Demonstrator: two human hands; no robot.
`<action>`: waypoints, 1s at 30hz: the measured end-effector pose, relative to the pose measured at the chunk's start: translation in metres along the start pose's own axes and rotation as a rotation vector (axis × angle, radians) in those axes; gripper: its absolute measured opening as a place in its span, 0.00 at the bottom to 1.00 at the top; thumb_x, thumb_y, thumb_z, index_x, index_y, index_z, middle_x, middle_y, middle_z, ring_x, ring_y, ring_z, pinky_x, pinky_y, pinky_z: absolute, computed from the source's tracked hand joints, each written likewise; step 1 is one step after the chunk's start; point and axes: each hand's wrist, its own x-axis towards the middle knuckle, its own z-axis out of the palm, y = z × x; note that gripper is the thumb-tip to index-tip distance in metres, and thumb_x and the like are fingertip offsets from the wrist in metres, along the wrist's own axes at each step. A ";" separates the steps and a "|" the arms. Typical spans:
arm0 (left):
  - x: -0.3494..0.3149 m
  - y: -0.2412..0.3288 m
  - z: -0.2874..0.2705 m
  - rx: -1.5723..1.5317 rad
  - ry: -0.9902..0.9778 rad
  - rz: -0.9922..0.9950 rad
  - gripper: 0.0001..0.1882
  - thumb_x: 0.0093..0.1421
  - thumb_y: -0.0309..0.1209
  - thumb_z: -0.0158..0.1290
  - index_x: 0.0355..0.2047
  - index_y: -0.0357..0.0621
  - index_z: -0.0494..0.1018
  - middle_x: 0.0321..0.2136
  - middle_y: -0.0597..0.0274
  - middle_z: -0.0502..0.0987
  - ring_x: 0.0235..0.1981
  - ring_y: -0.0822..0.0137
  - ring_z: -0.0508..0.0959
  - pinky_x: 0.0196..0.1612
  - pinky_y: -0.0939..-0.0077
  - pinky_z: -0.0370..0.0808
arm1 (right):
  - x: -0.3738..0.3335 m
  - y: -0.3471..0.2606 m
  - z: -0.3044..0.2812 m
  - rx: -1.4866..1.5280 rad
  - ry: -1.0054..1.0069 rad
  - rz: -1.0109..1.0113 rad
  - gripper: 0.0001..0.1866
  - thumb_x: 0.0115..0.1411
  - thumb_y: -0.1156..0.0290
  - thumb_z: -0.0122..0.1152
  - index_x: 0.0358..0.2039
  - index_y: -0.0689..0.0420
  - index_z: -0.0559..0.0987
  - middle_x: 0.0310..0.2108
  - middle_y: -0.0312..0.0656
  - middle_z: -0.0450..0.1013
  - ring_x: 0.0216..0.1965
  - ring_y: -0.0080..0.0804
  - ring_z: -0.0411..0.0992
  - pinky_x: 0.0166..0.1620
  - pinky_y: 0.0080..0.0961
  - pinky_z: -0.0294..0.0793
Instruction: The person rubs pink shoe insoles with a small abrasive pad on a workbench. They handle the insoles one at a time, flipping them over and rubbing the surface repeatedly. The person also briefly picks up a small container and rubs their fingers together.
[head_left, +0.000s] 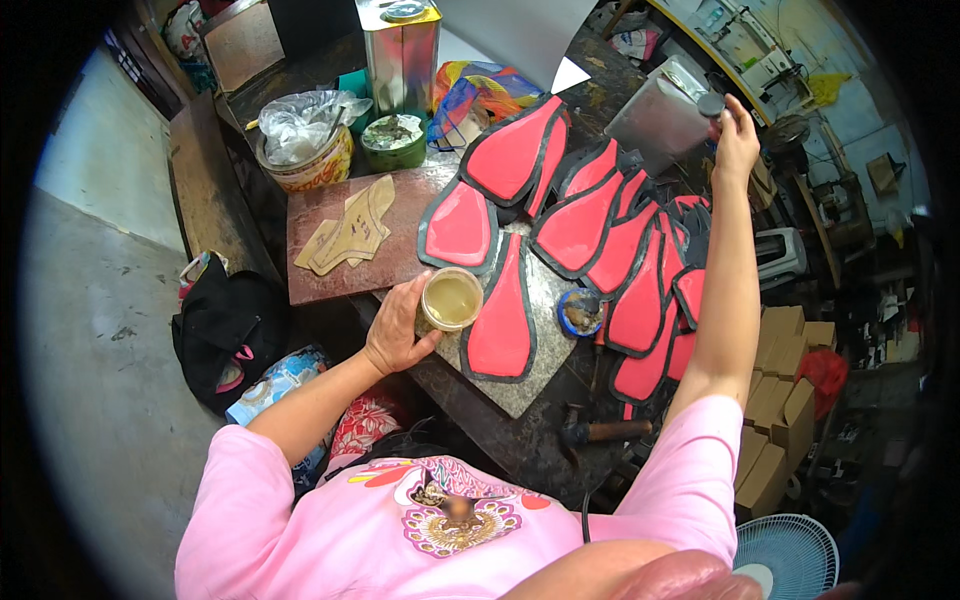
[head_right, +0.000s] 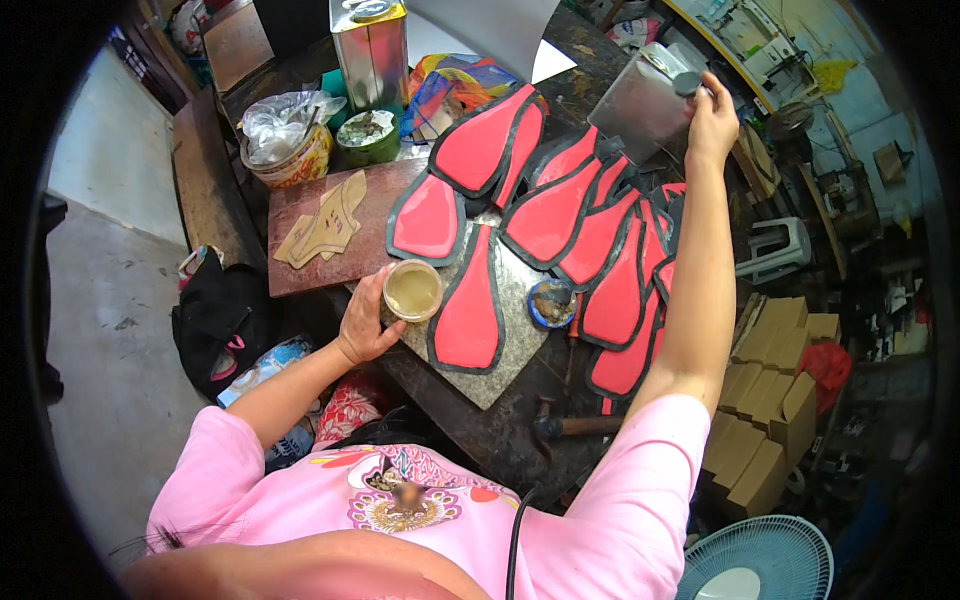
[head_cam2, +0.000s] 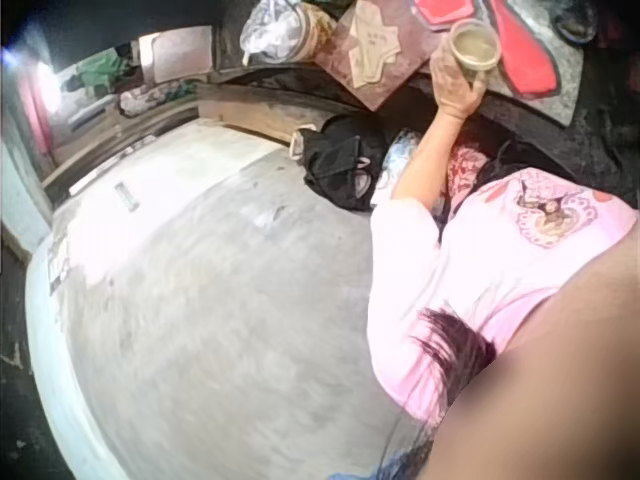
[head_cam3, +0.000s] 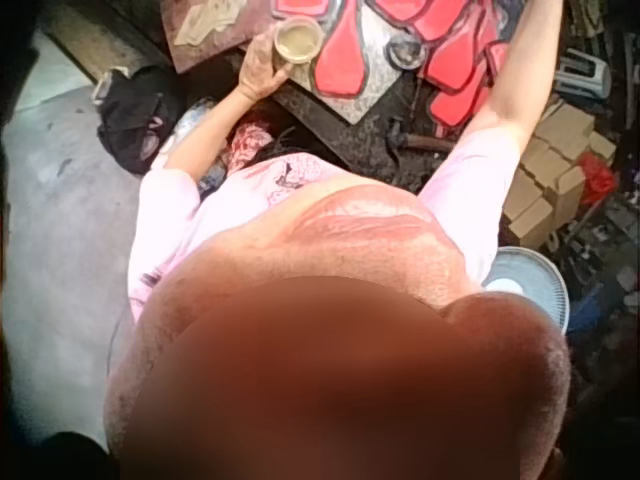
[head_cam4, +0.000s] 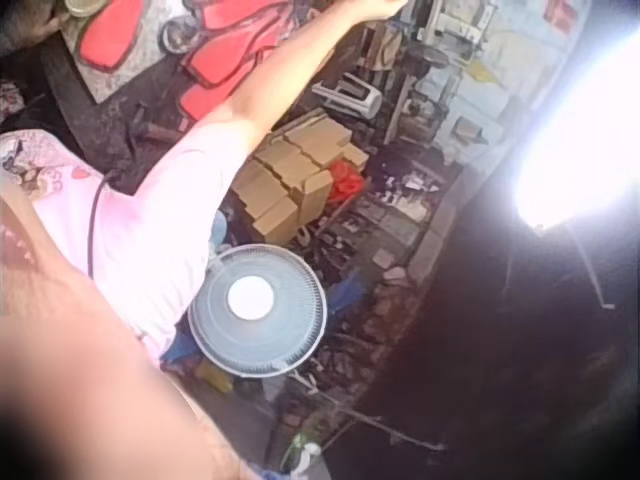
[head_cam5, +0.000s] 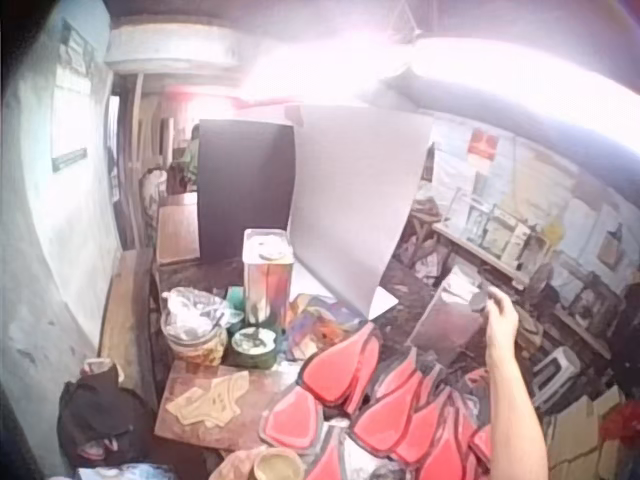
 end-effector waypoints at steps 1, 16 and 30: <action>0.001 0.000 -0.001 -0.014 0.005 -0.001 0.49 0.55 0.37 0.61 0.70 0.35 0.47 0.62 0.38 0.64 0.58 0.40 0.69 0.63 0.51 0.65 | 0.019 0.009 0.010 0.029 0.013 0.027 0.15 0.67 0.74 0.56 0.53 0.53 0.81 0.34 0.32 0.77 0.33 0.19 0.74 0.36 0.19 0.77; 0.005 0.002 -0.007 -0.022 -0.032 -0.005 0.47 0.54 0.35 0.62 0.69 0.34 0.50 0.62 0.38 0.65 0.56 0.42 0.72 0.59 0.53 0.70 | 0.149 0.110 0.051 -0.460 -0.227 0.156 0.23 0.64 0.68 0.62 0.60 0.51 0.77 0.48 0.39 0.80 0.47 0.30 0.78 0.48 0.29 0.76; 0.004 0.003 -0.007 0.000 -0.048 -0.024 0.48 0.54 0.37 0.62 0.69 0.33 0.50 0.63 0.38 0.64 0.56 0.42 0.72 0.59 0.53 0.69 | 0.106 0.093 0.046 -1.244 -0.109 -0.222 0.16 0.61 0.57 0.61 0.50 0.37 0.83 0.45 0.47 0.80 0.49 0.47 0.77 0.53 0.41 0.74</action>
